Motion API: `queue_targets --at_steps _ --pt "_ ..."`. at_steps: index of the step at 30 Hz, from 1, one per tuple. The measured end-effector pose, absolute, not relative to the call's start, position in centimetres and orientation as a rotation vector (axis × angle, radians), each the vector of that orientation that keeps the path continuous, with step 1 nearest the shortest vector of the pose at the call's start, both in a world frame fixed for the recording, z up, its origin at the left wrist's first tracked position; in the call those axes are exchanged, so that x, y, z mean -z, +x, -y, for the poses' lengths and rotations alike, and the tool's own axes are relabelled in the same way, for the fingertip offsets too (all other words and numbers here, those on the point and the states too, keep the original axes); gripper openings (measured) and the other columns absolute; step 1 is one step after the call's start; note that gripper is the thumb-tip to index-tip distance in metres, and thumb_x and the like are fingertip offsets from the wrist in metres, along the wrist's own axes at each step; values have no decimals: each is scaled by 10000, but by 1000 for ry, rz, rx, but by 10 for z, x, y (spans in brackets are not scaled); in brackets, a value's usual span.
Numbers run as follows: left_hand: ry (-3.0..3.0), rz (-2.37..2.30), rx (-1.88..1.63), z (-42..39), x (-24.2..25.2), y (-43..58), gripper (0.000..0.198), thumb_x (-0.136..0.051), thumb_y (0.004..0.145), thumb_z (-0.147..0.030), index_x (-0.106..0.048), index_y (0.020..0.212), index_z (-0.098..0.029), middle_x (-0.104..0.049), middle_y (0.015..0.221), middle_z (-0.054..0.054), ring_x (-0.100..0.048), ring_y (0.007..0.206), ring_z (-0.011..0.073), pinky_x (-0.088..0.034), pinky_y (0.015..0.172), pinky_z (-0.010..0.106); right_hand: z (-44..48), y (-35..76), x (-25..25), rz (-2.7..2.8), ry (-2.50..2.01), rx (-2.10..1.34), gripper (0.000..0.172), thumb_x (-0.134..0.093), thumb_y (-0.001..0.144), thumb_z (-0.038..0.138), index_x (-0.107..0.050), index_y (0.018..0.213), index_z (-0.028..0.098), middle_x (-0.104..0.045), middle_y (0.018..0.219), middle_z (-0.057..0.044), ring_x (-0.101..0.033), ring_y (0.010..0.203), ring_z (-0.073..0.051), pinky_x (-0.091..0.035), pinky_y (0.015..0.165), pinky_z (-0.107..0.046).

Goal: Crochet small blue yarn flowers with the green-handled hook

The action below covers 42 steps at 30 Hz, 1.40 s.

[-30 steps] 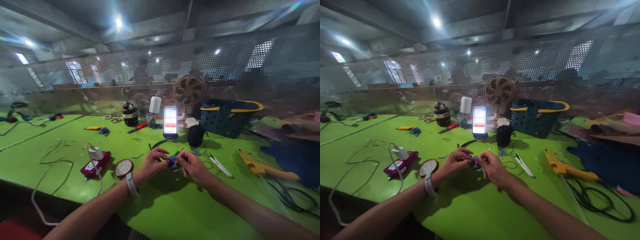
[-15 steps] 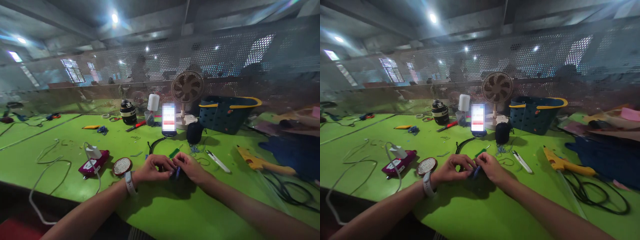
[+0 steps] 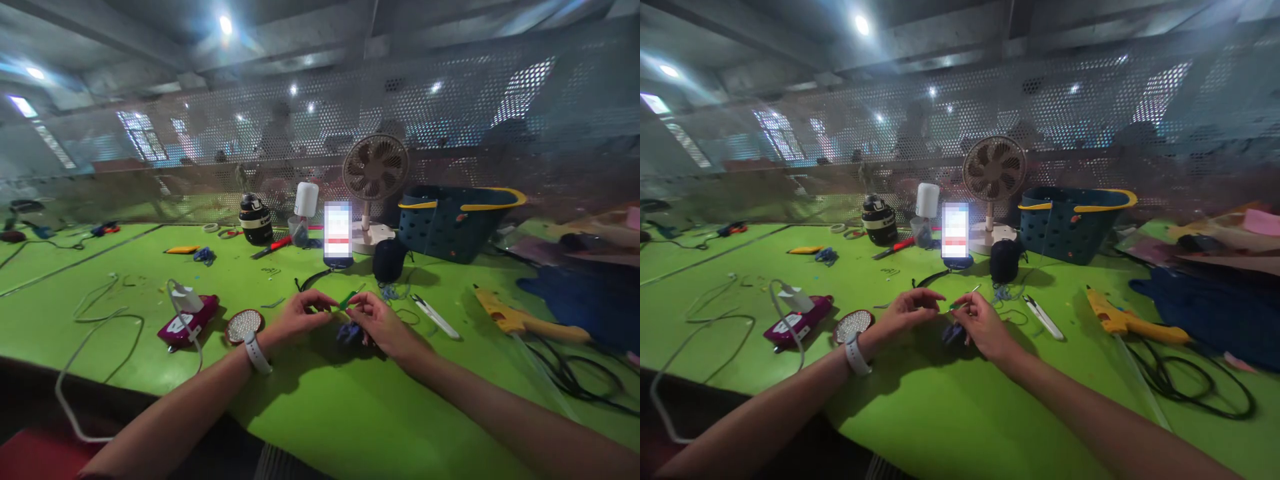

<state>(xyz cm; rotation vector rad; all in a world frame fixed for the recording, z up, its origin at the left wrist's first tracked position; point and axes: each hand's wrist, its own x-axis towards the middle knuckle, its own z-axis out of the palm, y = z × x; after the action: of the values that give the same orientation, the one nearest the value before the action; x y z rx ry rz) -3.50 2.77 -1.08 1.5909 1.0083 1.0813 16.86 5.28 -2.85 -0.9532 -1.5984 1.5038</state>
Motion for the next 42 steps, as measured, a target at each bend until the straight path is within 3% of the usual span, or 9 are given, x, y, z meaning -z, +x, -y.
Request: queue_targets --at_steps 3,9,18,21,25,30,34,42 --pt "1802 -951 -1022 -27 8 -36 167 -773 729 -219 -750 894 -207 -658 847 25 -596 767 133 -492 710 282 -51 169 26 1580 -978 -1518 421 -677 770 531 -512 967 197 -599 746 46 -487 421 -56 -374 396 -207" --pt "1864 -750 -896 -24 7 -30 229 -756 761 -184 -760 985 -231 -672 995 70 -631 883 163 -512 838 354 -52 167 26 1530 -939 -1556 439 -700 747 532 -514 962 198 -605 718 54 -489 419 -60 -393 415 -218" --pt "1839 -741 -972 -28 9 -27 88 -764 768 -241 -764 824 -174 -688 898 73 -645 837 157 -520 798 326 -52 167 30 1492 -936 -1572 430 -723 745 511 -531 963 194 -608 713 47 -512 467 -73 -400 446 -221" --pt "1718 -756 -972 -27 8 -26 189 -744 788 -315 -716 807 -130 -684 921 81 -641 834 150 -516 785 311 -54 167 32 1482 -931 -1576 461 -722 736 531 -526 982 194 -621 755 30 -561 524 -97 -426 482 -237" --pt "1560 -820 -885 -24 7 -25 324 -707 804 -420 -647 864 -107 -682 785 55 -636 674 122 -494 632 261 -54 166 31 1471 -905 -1578 497 -745 698 551 -523 971 200 -611 760 24 -620 657 -141 -486 609 -285" --pt "1499 -858 -817 -24 8 -25 327 -714 792 -417 -616 850 -110 -655 692 7 -602 521 80 -428 492 205 -47 168 27 1626 -877 -1486 383 -674 797 498 -520 991 206 -610 809 -1 -628 763 -175 -497 694 -326" --pt "1415 -868 -734 -26 12 -26 335 -745 761 -408 -607 831 -111 -662 688 5 -618 524 84 -474 503 213 -42 169 23 1769 -940 -1389 275 -606 856 448 -521 947 203 -615 829 -21 -613 782 -186 -488 693 -334" --pt "1231 -857 -811 -32 25 -29 478 -820 656 -439 -499 865 -153 -690 697 8 -650 560 118 -545 575 281 -42 169 22 1765 -975 -1419 276 -610 861 431 -528 976 195 -636 865 -38 -636 827 -191 -510 714 -333"
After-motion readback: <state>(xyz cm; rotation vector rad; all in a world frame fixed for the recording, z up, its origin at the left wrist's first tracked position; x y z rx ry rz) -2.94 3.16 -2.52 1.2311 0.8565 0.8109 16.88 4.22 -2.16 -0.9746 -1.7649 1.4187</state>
